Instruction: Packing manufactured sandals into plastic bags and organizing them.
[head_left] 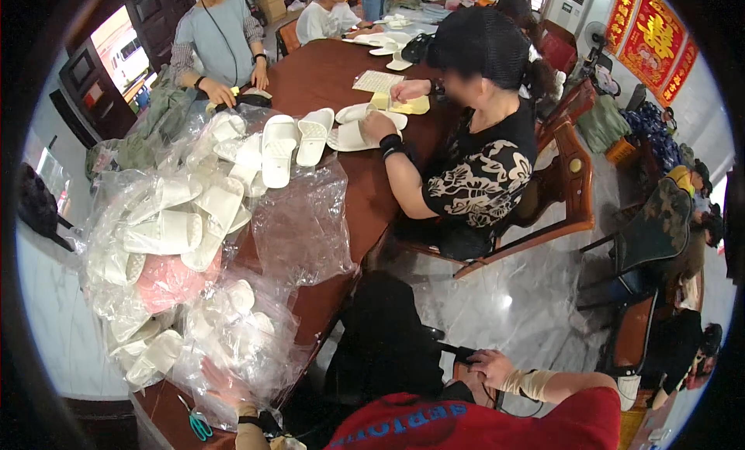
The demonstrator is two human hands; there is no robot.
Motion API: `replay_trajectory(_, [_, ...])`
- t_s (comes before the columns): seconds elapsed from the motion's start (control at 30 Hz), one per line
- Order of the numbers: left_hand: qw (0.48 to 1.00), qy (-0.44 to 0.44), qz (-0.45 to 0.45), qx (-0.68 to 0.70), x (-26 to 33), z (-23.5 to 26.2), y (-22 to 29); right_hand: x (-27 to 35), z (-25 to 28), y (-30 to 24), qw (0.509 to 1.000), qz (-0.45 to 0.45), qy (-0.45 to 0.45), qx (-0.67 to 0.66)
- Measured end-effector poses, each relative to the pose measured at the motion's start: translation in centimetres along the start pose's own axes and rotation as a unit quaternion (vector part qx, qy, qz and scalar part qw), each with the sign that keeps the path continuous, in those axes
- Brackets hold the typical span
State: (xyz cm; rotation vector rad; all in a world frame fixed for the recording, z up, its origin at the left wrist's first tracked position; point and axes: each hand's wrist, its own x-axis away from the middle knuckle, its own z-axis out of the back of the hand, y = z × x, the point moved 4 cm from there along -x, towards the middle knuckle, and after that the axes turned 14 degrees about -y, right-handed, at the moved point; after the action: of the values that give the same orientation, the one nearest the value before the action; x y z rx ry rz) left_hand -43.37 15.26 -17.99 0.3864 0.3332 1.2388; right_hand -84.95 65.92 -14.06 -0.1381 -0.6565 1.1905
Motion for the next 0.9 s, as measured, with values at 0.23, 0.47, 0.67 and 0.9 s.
replay_trajectory(0.23, [0.998, 0.011, -0.013, 0.062, -0.9, 0.0, 0.2, -0.4, -1.1, 0.7, 0.998, 0.035, -0.008, 0.053])
replay_trajectory(0.47, [0.937, 0.000, 0.096, -0.336, -0.5, 0.7, 2.2, 0.2, -2.2, 1.6, 0.998, 0.003, -0.018, 0.055])
replay_trajectory(0.67, [0.963, 0.073, -0.009, -0.260, -0.2, 1.8, 4.7, -0.3, -1.8, 1.6, 0.994, 0.009, -0.045, 0.102])
replay_trajectory(0.9, [0.928, 0.069, 0.029, -0.366, 1.6, 2.7, 3.4, 0.1, -3.2, 3.2, 0.999, 0.017, 0.003, 0.039])
